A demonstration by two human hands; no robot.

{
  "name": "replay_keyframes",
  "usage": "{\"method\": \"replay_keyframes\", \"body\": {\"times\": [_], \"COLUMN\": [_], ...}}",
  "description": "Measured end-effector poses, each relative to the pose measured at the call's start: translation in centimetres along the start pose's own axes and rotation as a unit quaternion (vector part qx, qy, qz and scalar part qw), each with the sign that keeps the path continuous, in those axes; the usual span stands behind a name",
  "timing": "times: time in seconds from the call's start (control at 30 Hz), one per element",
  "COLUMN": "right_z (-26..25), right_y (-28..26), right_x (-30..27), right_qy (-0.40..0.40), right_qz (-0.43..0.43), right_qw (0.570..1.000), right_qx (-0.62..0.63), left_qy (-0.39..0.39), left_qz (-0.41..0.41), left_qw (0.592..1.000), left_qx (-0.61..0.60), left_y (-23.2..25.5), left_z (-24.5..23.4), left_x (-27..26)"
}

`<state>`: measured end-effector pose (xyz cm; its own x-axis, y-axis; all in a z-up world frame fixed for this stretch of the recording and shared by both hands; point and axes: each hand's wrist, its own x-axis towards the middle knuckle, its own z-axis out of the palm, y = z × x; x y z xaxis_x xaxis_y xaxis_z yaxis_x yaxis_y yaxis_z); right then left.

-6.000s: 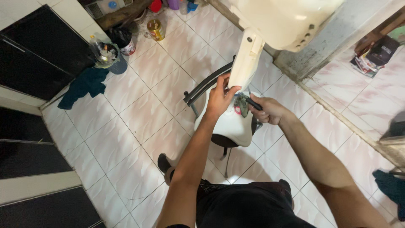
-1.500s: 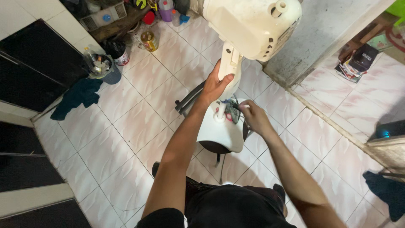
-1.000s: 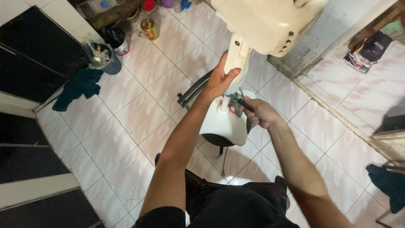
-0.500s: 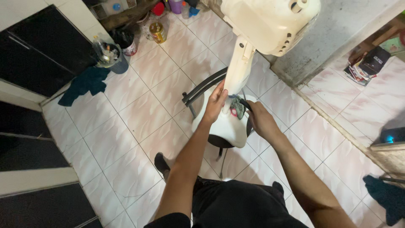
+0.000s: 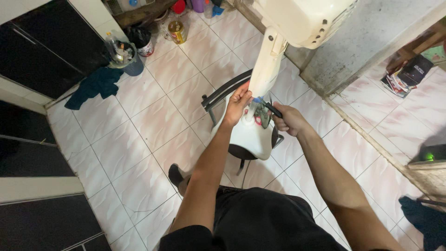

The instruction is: The person cleans the base of a standing electric fan with a cloth, then uses a screwdriver to loosen and tighten screws on the fan's neck and base. The person repeatedly adjusts the fan's position and continues to manipulate the screws throughout the clip.

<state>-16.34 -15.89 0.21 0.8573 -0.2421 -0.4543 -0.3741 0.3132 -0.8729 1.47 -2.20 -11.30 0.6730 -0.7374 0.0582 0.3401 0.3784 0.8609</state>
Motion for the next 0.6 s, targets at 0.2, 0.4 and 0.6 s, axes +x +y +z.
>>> {"method": "replay_keyframes", "body": {"times": [0.2, 0.4, 0.6], "right_z": [2.6, 1.4, -1.6], "right_y": [-0.1, 2.0, 3.1], "right_x": [-4.6, -2.6, 0.8], "right_qy": [0.144, 0.163, -0.004], "right_qz": [-0.365, -0.337, -0.006], "right_qw": [0.741, 0.748, 1.000], "right_qx": [-0.546, -0.548, -0.002], "left_qy": [-0.018, -0.017, -0.010], "left_qz": [0.008, 0.000, 0.002], "left_qw": [1.000, 1.000, 1.000], "left_qx": [-0.003, -0.018, -0.020], "left_y": [0.6, 1.5, 1.9], "left_z": [-0.2, 0.8, 1.1], "left_x": [0.1, -0.7, -0.9]}}
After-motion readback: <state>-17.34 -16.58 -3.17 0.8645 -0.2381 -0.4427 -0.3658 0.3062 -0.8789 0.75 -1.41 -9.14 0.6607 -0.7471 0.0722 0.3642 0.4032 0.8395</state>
